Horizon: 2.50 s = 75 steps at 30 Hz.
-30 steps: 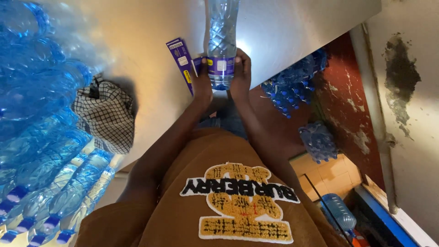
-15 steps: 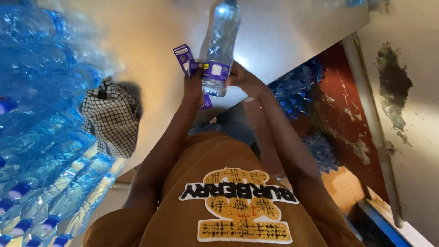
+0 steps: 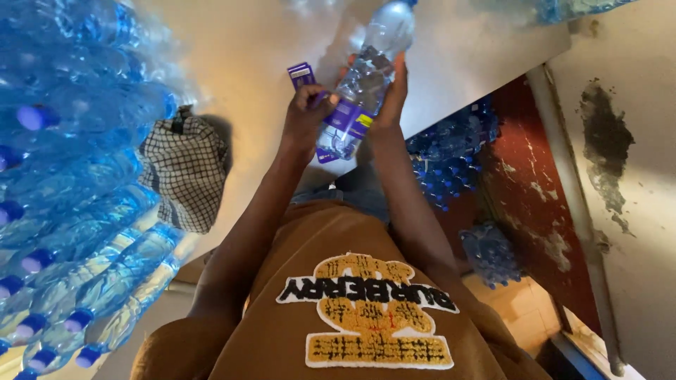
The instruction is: A person is manually applying labels to plastic water bottles at a workstation in a water production facility.
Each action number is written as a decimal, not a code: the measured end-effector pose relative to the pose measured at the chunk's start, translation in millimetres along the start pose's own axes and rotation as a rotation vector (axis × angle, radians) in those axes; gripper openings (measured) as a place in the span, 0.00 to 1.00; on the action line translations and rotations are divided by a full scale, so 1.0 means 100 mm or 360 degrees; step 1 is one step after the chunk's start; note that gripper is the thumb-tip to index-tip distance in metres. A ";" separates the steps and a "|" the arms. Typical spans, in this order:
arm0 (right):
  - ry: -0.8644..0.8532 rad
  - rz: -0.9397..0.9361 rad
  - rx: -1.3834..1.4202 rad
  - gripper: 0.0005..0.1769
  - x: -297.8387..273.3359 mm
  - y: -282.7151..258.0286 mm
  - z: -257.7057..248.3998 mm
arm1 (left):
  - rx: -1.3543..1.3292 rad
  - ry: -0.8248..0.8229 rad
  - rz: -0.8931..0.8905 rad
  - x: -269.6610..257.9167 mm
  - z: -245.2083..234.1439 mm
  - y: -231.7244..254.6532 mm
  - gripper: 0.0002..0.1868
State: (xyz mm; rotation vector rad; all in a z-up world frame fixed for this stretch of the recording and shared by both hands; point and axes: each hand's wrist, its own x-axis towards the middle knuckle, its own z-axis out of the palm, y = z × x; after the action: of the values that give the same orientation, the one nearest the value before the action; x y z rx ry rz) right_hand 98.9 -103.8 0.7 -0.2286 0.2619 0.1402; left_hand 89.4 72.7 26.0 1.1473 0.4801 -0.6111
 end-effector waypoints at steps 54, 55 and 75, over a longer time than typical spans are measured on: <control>0.0728 -0.0094 -0.2273 0.19 -0.16 0.54 -0.29 | 0.1029 0.0371 0.0992 0.59 -0.56 0.35 0.13; 0.0724 -0.0111 -0.2272 0.19 -0.22 0.51 -0.25 | 0.1030 0.0365 0.1007 0.58 -0.54 0.37 0.13; 0.0438 -0.0947 -0.1696 0.08 -0.92 0.15 0.39 | 0.0833 -0.0313 0.0883 -0.52 0.67 0.43 0.22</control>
State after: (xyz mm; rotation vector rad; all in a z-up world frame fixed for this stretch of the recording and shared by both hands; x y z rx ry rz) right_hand 17.8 -90.2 59.1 -1.3749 0.3632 -0.3655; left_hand 82.3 31.6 111.4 1.6152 -0.1896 -0.3585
